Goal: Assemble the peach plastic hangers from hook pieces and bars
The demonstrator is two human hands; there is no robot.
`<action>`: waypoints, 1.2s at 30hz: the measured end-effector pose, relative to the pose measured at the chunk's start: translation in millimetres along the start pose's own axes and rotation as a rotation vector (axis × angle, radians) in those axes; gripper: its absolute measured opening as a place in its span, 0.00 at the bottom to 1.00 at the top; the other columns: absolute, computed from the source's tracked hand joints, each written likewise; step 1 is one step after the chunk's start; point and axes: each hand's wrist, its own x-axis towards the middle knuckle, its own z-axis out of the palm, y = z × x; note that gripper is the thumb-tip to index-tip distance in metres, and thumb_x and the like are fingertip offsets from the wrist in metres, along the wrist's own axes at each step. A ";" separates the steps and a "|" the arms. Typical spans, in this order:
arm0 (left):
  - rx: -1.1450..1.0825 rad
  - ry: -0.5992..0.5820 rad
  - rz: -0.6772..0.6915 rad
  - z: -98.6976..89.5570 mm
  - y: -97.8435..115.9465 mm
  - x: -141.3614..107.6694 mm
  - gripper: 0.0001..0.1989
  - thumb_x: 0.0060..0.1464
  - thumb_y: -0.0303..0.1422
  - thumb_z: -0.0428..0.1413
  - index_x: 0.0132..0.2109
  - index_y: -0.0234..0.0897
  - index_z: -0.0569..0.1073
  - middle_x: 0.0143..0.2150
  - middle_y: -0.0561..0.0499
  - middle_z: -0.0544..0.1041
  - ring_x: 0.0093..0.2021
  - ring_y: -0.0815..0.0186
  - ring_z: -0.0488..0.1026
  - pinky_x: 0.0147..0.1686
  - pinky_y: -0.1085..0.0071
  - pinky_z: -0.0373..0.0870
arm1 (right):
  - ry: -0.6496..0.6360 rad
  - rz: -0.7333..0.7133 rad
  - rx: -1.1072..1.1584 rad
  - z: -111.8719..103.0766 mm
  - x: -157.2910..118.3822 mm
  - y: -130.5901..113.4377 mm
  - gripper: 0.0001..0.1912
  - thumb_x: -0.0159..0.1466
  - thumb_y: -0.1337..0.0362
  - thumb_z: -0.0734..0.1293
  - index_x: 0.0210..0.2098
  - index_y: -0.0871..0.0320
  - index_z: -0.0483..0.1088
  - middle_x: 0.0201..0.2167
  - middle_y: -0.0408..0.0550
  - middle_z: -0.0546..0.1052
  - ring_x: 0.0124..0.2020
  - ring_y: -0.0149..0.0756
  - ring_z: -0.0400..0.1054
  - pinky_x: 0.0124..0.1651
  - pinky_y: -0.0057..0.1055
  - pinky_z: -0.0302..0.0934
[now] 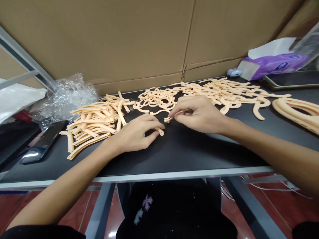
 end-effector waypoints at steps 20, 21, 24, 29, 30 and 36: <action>0.480 -0.020 0.066 1.4 9.8 -2.0 0.18 0.64 0.22 0.49 0.52 0.42 0.80 0.46 0.49 0.81 0.41 0.60 0.78 0.41 0.63 0.70 | 0.023 0.093 0.090 -0.2 1.3 -3.2 0.10 0.60 0.69 0.65 0.32 0.57 0.81 0.29 0.47 0.79 0.33 0.37 0.71 0.38 0.36 0.60; 0.478 -0.007 0.058 1.8 9.9 -2.2 0.19 0.64 0.22 0.49 0.52 0.42 0.80 0.46 0.49 0.82 0.41 0.60 0.78 0.40 0.64 0.70 | 0.017 0.101 0.106 0.1 1.2 -3.8 0.10 0.59 0.69 0.65 0.32 0.57 0.81 0.28 0.46 0.78 0.31 0.37 0.70 0.37 0.36 0.60; 0.477 -0.003 0.057 1.0 12.4 -2.5 0.16 0.64 0.23 0.49 0.50 0.39 0.80 0.42 0.49 0.82 0.38 0.60 0.79 0.38 0.64 0.70 | 0.005 0.170 0.211 0.3 1.3 -6.6 0.09 0.58 0.69 0.66 0.32 0.58 0.80 0.26 0.45 0.78 0.29 0.36 0.69 0.36 0.36 0.59; 0.509 0.020 0.081 -1.4 17.5 -2.6 0.11 0.68 0.28 0.49 0.45 0.35 0.78 0.33 0.51 0.80 0.31 0.61 0.78 0.31 0.66 0.66 | -0.040 0.330 0.453 -0.9 3.2 -11.7 0.09 0.56 0.68 0.68 0.36 0.60 0.79 0.20 0.42 0.73 0.24 0.33 0.65 0.31 0.34 0.57; 0.522 0.029 0.090 -1.4 17.8 -2.5 0.11 0.68 0.28 0.49 0.44 0.34 0.77 0.33 0.50 0.80 0.31 0.62 0.77 0.30 0.66 0.65 | -0.054 0.339 0.487 -0.8 3.5 -12.2 0.09 0.55 0.68 0.69 0.36 0.60 0.79 0.20 0.42 0.73 0.24 0.33 0.64 0.31 0.34 0.57; 0.572 0.061 0.182 0.6 16.6 -0.7 0.13 0.67 0.27 0.48 0.39 0.35 0.77 0.31 0.51 0.78 0.29 0.63 0.75 0.30 0.66 0.64 | -0.087 0.366 0.584 4.5 3.0 -13.1 0.10 0.53 0.67 0.70 0.36 0.59 0.77 0.23 0.44 0.77 0.27 0.37 0.71 0.33 0.34 0.61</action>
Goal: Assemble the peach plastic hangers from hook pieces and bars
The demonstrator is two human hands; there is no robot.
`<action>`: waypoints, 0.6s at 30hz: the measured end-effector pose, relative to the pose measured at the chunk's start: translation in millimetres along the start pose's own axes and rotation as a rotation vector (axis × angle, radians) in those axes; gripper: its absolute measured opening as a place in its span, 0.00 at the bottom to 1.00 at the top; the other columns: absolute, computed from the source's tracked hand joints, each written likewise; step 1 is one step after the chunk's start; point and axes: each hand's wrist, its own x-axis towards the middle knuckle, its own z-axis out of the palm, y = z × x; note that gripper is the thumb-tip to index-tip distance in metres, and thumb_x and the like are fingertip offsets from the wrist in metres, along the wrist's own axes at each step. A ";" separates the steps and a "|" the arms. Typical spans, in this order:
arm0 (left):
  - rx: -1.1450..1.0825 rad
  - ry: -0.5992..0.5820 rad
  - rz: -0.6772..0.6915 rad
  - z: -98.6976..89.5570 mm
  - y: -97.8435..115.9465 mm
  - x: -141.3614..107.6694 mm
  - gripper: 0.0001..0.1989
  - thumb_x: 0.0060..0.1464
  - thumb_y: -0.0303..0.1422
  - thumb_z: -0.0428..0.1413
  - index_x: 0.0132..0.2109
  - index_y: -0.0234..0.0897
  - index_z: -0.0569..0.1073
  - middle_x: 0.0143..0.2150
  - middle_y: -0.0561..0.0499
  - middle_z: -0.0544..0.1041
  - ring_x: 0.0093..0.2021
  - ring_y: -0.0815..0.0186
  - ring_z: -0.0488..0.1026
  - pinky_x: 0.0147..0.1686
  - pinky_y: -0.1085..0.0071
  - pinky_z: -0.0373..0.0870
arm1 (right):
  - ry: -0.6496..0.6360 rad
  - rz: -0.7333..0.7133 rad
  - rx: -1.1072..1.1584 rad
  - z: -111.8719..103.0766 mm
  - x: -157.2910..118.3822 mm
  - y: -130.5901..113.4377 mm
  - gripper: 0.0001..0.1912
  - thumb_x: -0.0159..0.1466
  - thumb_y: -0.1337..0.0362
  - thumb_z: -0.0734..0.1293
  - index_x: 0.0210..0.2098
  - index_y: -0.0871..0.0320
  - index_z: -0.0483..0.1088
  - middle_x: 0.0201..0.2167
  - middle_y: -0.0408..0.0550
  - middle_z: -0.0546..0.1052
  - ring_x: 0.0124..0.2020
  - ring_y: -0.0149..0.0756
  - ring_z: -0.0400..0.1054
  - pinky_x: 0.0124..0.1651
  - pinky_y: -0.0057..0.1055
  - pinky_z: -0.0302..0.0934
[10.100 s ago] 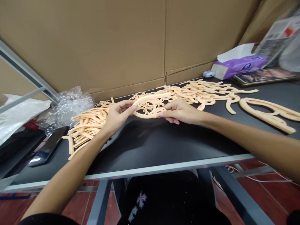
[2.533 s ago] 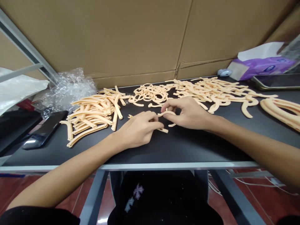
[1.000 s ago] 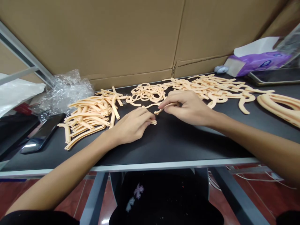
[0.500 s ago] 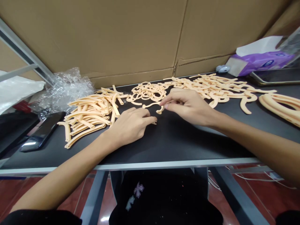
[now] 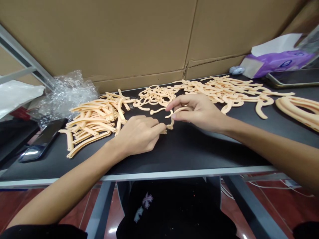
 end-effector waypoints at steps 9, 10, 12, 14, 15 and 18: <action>-0.034 0.003 -0.013 3.7 -1.7 -1.1 0.12 0.68 0.27 0.48 0.43 0.34 0.76 0.34 0.49 0.79 0.33 0.62 0.76 0.35 0.65 0.69 | -0.031 -0.025 -0.276 0.2 -1.3 4.8 0.04 0.56 0.65 0.71 0.31 0.58 0.78 0.21 0.43 0.75 0.24 0.33 0.66 0.28 0.32 0.54; -0.041 0.002 -0.026 4.5 -1.7 -1.5 0.11 0.68 0.27 0.48 0.44 0.34 0.76 0.35 0.49 0.79 0.34 0.62 0.77 0.36 0.65 0.69 | -0.040 -0.025 -0.303 -0.6 -1.3 4.8 0.05 0.56 0.65 0.71 0.32 0.58 0.78 0.20 0.42 0.75 0.23 0.32 0.64 0.27 0.31 0.53; -0.057 -0.001 -0.042 5.9 -1.4 -2.1 0.10 0.68 0.28 0.48 0.44 0.33 0.75 0.36 0.48 0.80 0.35 0.62 0.77 0.36 0.65 0.70 | -0.066 -0.026 -0.335 -2.3 -1.2 3.6 0.05 0.55 0.66 0.71 0.32 0.58 0.78 0.19 0.40 0.73 0.22 0.30 0.62 0.26 0.30 0.51; -0.068 -0.009 -0.041 6.6 -1.4 -2.1 0.10 0.68 0.27 0.48 0.45 0.33 0.74 0.36 0.48 0.80 0.35 0.62 0.77 0.36 0.66 0.70 | -0.097 -0.030 -0.354 -4.2 -1.1 1.4 0.05 0.54 0.67 0.71 0.32 0.59 0.78 0.18 0.39 0.72 0.21 0.28 0.61 0.26 0.30 0.51; -0.069 -0.016 -0.035 6.6 -1.6 -2.0 0.10 0.67 0.26 0.48 0.45 0.34 0.74 0.37 0.47 0.80 0.35 0.62 0.77 0.36 0.66 0.70 | -0.109 -0.031 -0.364 -5.1 -1.0 0.2 0.06 0.54 0.68 0.71 0.32 0.59 0.78 0.19 0.39 0.72 0.21 0.28 0.61 0.26 0.29 0.51; -0.075 -0.031 -0.017 6.4 -2.7 -1.8 0.12 0.65 0.24 0.47 0.46 0.34 0.75 0.38 0.47 0.80 0.36 0.61 0.78 0.35 0.66 0.71 | -0.122 -0.022 -0.395 -7.3 -0.3 -2.0 0.05 0.53 0.68 0.70 0.31 0.59 0.78 0.20 0.39 0.73 0.21 0.27 0.62 0.26 0.28 0.51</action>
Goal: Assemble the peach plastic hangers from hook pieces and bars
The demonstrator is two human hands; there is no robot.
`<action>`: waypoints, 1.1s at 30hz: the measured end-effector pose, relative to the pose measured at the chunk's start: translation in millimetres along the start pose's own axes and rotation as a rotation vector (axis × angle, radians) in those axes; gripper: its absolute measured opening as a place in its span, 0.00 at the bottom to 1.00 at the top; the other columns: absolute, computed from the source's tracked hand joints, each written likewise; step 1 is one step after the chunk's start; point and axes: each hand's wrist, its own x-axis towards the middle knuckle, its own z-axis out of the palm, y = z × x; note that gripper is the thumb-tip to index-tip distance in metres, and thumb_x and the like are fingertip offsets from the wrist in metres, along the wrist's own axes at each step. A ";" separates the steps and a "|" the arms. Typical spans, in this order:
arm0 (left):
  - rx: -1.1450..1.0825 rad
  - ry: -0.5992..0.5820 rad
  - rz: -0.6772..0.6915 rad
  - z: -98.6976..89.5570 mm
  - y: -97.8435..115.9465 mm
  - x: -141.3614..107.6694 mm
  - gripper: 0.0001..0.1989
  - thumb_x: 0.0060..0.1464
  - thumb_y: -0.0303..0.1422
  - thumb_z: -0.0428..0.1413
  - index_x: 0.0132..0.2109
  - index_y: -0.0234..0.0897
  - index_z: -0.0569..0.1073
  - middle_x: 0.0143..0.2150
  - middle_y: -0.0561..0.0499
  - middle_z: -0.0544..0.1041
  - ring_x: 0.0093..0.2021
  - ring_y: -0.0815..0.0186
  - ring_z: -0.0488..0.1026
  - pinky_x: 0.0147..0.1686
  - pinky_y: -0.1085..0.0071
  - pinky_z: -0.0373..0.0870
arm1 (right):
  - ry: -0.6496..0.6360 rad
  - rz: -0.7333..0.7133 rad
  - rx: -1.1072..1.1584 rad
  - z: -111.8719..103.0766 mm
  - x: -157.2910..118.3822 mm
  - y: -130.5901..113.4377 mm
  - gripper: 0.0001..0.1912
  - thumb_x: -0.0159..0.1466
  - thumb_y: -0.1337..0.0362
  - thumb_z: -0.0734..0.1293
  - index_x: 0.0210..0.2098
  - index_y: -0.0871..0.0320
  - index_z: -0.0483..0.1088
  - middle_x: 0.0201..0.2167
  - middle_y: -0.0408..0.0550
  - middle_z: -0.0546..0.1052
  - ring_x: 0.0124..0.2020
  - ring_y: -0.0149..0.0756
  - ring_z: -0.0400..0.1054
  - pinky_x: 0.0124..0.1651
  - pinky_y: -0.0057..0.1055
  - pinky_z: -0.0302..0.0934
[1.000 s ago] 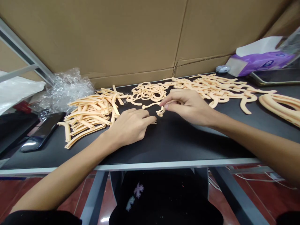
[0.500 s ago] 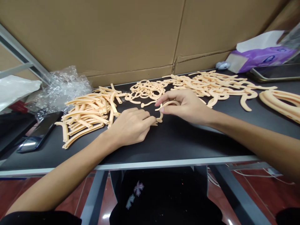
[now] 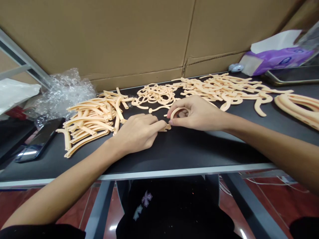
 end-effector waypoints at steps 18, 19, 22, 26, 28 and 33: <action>-0.019 0.065 0.014 -2.6 1.5 1.1 0.16 0.72 0.33 0.48 0.48 0.37 0.81 0.40 0.47 0.83 0.36 0.63 0.79 0.37 0.65 0.71 | 0.126 0.039 0.235 -0.6 3.1 8.5 0.08 0.52 0.70 0.74 0.32 0.55 0.75 0.31 0.46 0.81 0.32 0.41 0.77 0.34 0.34 0.65; -0.022 0.062 0.011 -2.0 0.9 0.9 0.16 0.73 0.33 0.48 0.49 0.37 0.81 0.40 0.47 0.83 0.37 0.63 0.79 0.37 0.66 0.71 | 0.134 0.032 0.277 -0.9 3.3 8.2 0.08 0.51 0.70 0.75 0.31 0.55 0.75 0.31 0.46 0.82 0.33 0.41 0.77 0.35 0.34 0.66; -0.030 0.076 0.008 0.3 -1.1 0.4 0.14 0.72 0.32 0.50 0.49 0.37 0.81 0.41 0.47 0.83 0.38 0.63 0.79 0.38 0.66 0.70 | 0.132 0.012 0.350 -3.4 3.6 4.6 0.07 0.50 0.68 0.77 0.28 0.56 0.78 0.28 0.46 0.82 0.31 0.39 0.75 0.34 0.34 0.65; -0.051 0.110 0.021 3.2 -2.8 -0.7 0.12 0.70 0.28 0.52 0.50 0.38 0.81 0.44 0.48 0.83 0.40 0.61 0.79 0.40 0.64 0.71 | 0.166 0.046 0.491 -6.3 3.6 -0.8 0.05 0.49 0.71 0.78 0.24 0.55 0.81 0.28 0.44 0.81 0.32 0.34 0.71 0.38 0.33 0.63; -0.059 0.118 0.024 4.4 -2.8 -1.0 0.12 0.70 0.27 0.52 0.50 0.37 0.80 0.44 0.48 0.83 0.42 0.61 0.79 0.41 0.64 0.71 | 0.187 0.072 0.589 -6.4 3.8 -2.0 0.07 0.49 0.73 0.77 0.23 0.55 0.81 0.30 0.43 0.81 0.35 0.32 0.70 0.41 0.31 0.62; -0.055 0.112 0.001 5.6 -1.2 0.1 0.11 0.71 0.27 0.51 0.46 0.35 0.78 0.40 0.48 0.82 0.39 0.63 0.77 0.41 0.66 0.69 | 0.219 0.101 0.660 -5.3 5.4 -0.9 0.06 0.48 0.73 0.76 0.21 0.56 0.79 0.26 0.43 0.79 0.32 0.30 0.65 0.37 0.31 0.57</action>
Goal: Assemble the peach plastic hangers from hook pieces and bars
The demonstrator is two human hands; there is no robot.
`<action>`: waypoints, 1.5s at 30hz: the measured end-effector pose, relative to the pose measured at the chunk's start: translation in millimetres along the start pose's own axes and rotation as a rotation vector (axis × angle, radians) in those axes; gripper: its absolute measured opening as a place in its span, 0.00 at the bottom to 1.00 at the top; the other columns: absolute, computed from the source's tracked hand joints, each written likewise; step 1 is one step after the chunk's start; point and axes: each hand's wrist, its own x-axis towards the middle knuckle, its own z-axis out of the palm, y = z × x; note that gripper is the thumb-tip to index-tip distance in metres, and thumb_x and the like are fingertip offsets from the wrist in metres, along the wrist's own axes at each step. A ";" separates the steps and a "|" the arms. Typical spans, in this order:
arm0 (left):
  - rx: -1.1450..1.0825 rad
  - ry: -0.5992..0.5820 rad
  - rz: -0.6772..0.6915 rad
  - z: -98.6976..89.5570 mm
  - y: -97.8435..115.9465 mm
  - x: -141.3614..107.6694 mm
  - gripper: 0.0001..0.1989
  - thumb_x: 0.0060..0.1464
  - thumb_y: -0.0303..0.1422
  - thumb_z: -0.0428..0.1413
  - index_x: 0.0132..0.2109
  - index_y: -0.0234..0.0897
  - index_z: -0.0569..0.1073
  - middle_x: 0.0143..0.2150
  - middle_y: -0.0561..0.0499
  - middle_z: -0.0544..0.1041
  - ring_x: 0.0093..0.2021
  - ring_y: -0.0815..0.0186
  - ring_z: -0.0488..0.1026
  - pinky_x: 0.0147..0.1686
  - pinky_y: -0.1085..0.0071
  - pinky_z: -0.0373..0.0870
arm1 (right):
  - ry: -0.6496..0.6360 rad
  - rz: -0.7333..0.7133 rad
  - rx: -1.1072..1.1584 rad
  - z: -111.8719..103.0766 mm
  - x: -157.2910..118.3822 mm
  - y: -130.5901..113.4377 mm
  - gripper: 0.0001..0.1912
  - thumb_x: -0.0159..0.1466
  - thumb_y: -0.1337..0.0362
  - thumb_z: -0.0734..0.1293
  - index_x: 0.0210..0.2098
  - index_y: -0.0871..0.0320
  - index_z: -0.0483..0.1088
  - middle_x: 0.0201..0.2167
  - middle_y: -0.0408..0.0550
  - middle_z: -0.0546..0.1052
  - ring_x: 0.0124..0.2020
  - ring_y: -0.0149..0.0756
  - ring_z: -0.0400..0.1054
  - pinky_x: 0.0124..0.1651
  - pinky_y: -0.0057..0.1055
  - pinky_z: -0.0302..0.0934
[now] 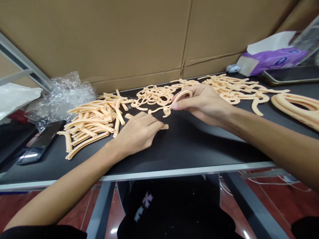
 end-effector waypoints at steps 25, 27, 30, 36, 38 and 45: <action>0.107 0.002 0.062 -3.2 -1.2 -0.3 0.12 0.66 0.22 0.52 0.49 0.35 0.79 0.45 0.48 0.82 0.43 0.61 0.77 0.48 0.63 0.68 | 0.025 0.013 -0.175 -1.3 1.4 3.8 0.11 0.50 0.61 0.82 0.22 0.56 0.78 0.23 0.44 0.76 0.18 0.26 0.59 0.26 0.32 0.68; 0.111 0.015 0.071 -3.2 -0.9 -0.3 0.12 0.66 0.22 0.52 0.48 0.35 0.79 0.45 0.48 0.82 0.43 0.61 0.77 0.48 0.63 0.67 | 0.016 0.050 -0.139 -0.4 1.4 3.6 0.10 0.49 0.63 0.82 0.22 0.58 0.78 0.21 0.43 0.75 0.17 0.23 0.55 0.25 0.30 0.67; 0.090 0.044 0.073 -1.7 -0.9 -0.2 0.11 0.65 0.21 0.53 0.46 0.35 0.79 0.43 0.48 0.82 0.42 0.61 0.75 0.46 0.63 0.67 | 0.009 0.089 -0.143 0.5 1.0 3.9 0.11 0.51 0.62 0.81 0.22 0.60 0.78 0.16 0.41 0.71 0.15 0.23 0.56 0.23 0.28 0.64; -0.040 0.117 0.070 5.5 -4.3 -1.3 0.10 0.66 0.22 0.53 0.45 0.33 0.80 0.41 0.48 0.81 0.42 0.61 0.75 0.45 0.63 0.67 | -0.093 0.138 -0.262 -1.3 1.1 7.0 0.14 0.54 0.58 0.81 0.28 0.62 0.80 0.21 0.48 0.78 0.23 0.32 0.73 0.27 0.27 0.68; -0.069 0.125 0.071 6.8 -5.2 -1.9 0.11 0.66 0.22 0.53 0.46 0.34 0.80 0.41 0.48 0.82 0.42 0.62 0.75 0.45 0.64 0.67 | -0.129 0.137 -0.275 -2.3 1.9 8.6 0.14 0.54 0.58 0.81 0.29 0.62 0.80 0.24 0.50 0.80 0.27 0.35 0.76 0.31 0.29 0.71; -0.115 0.132 0.078 6.9 -6.1 -2.0 0.10 0.66 0.22 0.53 0.45 0.34 0.80 0.42 0.47 0.82 0.43 0.62 0.76 0.45 0.63 0.67 | -0.247 0.072 -0.304 -5.3 3.8 10.1 0.16 0.56 0.56 0.80 0.31 0.63 0.78 0.25 0.50 0.81 0.26 0.32 0.75 0.32 0.28 0.71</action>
